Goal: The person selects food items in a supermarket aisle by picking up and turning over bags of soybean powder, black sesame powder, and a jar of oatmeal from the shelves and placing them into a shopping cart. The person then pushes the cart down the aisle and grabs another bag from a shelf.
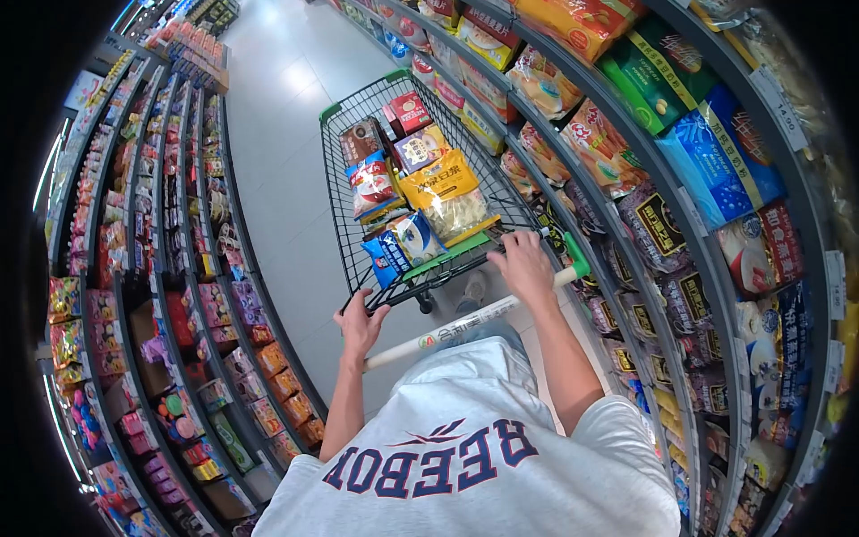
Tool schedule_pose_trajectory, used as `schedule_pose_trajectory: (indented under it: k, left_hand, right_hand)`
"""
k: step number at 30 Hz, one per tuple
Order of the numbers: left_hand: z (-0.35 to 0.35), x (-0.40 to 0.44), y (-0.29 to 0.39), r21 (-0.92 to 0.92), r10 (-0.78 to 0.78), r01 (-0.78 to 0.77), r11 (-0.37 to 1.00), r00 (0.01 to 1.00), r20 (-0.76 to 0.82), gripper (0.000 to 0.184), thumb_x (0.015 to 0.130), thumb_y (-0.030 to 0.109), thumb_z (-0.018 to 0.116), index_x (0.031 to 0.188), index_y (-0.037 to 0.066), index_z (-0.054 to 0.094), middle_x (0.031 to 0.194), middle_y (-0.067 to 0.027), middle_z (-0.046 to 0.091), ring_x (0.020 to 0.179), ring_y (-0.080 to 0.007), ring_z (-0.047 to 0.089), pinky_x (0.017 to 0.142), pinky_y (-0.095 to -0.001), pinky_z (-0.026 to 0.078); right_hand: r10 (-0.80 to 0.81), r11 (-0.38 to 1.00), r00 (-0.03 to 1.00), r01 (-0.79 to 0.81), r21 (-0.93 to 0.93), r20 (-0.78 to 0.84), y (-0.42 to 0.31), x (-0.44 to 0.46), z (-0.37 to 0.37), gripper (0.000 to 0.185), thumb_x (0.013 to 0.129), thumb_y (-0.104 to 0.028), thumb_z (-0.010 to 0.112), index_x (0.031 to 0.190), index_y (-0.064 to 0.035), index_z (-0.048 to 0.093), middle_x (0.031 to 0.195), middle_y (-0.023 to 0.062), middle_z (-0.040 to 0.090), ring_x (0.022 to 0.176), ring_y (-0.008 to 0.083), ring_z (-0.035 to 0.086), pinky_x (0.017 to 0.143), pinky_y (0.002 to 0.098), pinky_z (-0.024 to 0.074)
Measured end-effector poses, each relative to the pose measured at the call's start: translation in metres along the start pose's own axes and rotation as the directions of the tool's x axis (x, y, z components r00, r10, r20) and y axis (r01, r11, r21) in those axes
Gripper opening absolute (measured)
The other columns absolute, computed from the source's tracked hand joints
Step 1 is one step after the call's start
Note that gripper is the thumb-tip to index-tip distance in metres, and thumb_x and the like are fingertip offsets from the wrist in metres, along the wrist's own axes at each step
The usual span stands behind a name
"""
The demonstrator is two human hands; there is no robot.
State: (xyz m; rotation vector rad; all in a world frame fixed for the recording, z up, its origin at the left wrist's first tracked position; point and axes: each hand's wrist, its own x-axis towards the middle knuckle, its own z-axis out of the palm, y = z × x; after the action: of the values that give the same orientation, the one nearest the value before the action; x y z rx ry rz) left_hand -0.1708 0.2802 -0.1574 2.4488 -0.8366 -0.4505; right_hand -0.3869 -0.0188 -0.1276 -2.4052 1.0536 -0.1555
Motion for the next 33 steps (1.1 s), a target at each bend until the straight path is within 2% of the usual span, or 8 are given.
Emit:
schedule_pose_trajectory:
  k: [3, 7, 11, 14, 15, 18, 22, 33]
  left_hand:
    - [0.007, -0.019, -0.001, -0.081, -0.068, 0.068, 0.994, 0.998, 0.012, 0.055, 0.088, 0.038, 0.075, 0.131, 0.008, 0.059, 0.080, -0.0043, 0.063, 0.075, -0.0203, 0.061, 0.109, -0.0592, 0.027]
    - [0.008, -0.057, 0.010, 0.020, -0.026, 0.026, 0.999, 0.999, 0.024, 0.059, 0.089, 0.039, 0.074, 0.135, 0.007, 0.056, 0.079, -0.0055, 0.065, 0.075, -0.0219, 0.062, 0.109, -0.0614, 0.024]
    - [0.025, -0.088, -0.001, -0.049, -0.018, 0.017, 0.999, 0.999, -0.032, 0.065, 0.085, 0.040, 0.077, 0.136, 0.006, 0.055, 0.076, -0.0053, 0.065, 0.077, -0.0224, 0.063, 0.110, -0.0572, 0.025]
    - [0.016, -0.102, 0.000, -0.103, -0.014, 0.023, 0.994, 0.996, 0.087, 0.077, 0.080, 0.042, 0.081, 0.138, 0.000, 0.051, 0.083, -0.0148, 0.072, 0.084, -0.0320, 0.070, 0.102, -0.0522, 0.038]
    - [0.014, -0.108, 0.006, -0.110, 0.045, -0.036, 0.993, 0.996, 0.077, 0.079, 0.078, 0.039, 0.083, 0.137, -0.003, 0.052, 0.069, -0.0158, 0.067, 0.072, -0.0341, 0.068, 0.080, -0.0452, 0.049]
    - [0.013, -0.130, 0.008, -0.160, 0.044, -0.037, 0.986, 0.998, 0.045, 0.078, 0.077, 0.040, 0.083, 0.134, -0.004, 0.054, 0.067, -0.0175, 0.064, 0.066, -0.0361, 0.066, 0.066, -0.0450, 0.051]
    - [0.032, -0.151, -0.010, -0.258, -0.114, 0.121, 0.959, 0.993, 0.042, 0.074, 0.078, 0.040, 0.083, 0.133, -0.002, 0.056, 0.075, -0.0223, 0.068, 0.075, -0.0383, 0.071, 0.072, -0.0462, 0.052]
    - [0.086, -0.231, -0.007, -0.262, -0.054, 0.056, 0.964, 0.998, 0.014, 0.065, 0.075, 0.037, 0.086, 0.126, 0.005, 0.062, 0.078, -0.0204, 0.069, 0.069, -0.0337, 0.068, 0.067, -0.0441, 0.052]
  right_hand:
    - [0.070, 0.989, 0.997, -0.064, 0.130, -0.044, 0.012, -0.016, 0.006, 0.055, 0.096, -0.045, 0.063, 0.129, -0.0003, 0.060, 0.132, 0.0145, 0.059, 0.128, 0.0347, 0.049, 0.103, 0.0462, 0.0465]
    - [-0.141, 0.985, 0.986, 0.131, -0.114, -0.087, 0.015, -0.059, 0.002, 0.050, 0.104, -0.043, 0.052, 0.127, -0.0002, 0.061, 0.125, 0.0163, 0.064, 0.123, 0.0355, 0.053, 0.102, 0.0468, 0.0468]
    - [0.040, 0.994, 0.998, -0.036, 0.100, -0.039, 0.022, -0.083, 0.002, 0.046, 0.102, -0.042, 0.055, 0.121, -0.0011, 0.064, 0.125, 0.0162, 0.064, 0.122, 0.0352, 0.055, 0.100, 0.0471, 0.0475]
    - [-0.091, 0.994, 0.993, 0.085, -0.075, -0.078, 0.021, -0.115, 0.000, 0.047, 0.101, -0.042, 0.057, 0.122, -0.0009, 0.064, 0.128, 0.0162, 0.063, 0.126, 0.0355, 0.053, 0.100, 0.0475, 0.0472]
    - [-0.066, 0.996, 0.996, 0.063, -0.065, -0.059, 0.025, -0.120, 0.000, 0.048, 0.100, -0.043, 0.058, 0.123, -0.0010, 0.064, 0.127, 0.0161, 0.063, 0.127, 0.0355, 0.052, 0.100, 0.0474, 0.0471]
    - [-0.015, 0.999, 1.000, 0.015, -0.030, -0.004, 0.035, -0.135, 0.005, 0.050, 0.098, -0.043, 0.061, 0.124, -0.0011, 0.064, 0.127, 0.0159, 0.063, 0.128, 0.0353, 0.051, 0.102, 0.0470, 0.0465]
    - [-0.053, 0.996, 0.998, 0.054, -0.066, 0.018, 0.027, -0.170, -0.004, 0.050, 0.098, -0.044, 0.061, 0.122, -0.0010, 0.065, 0.130, 0.0152, 0.063, 0.129, 0.0342, 0.050, 0.103, 0.0465, 0.0453]
    - [0.057, 0.995, 0.997, -0.061, 0.082, 0.050, 0.097, -0.235, -0.004, 0.064, 0.093, -0.056, 0.063, 0.126, -0.0011, 0.064, 0.133, 0.0191, 0.061, 0.129, 0.0367, 0.052, 0.107, 0.0472, 0.0442]
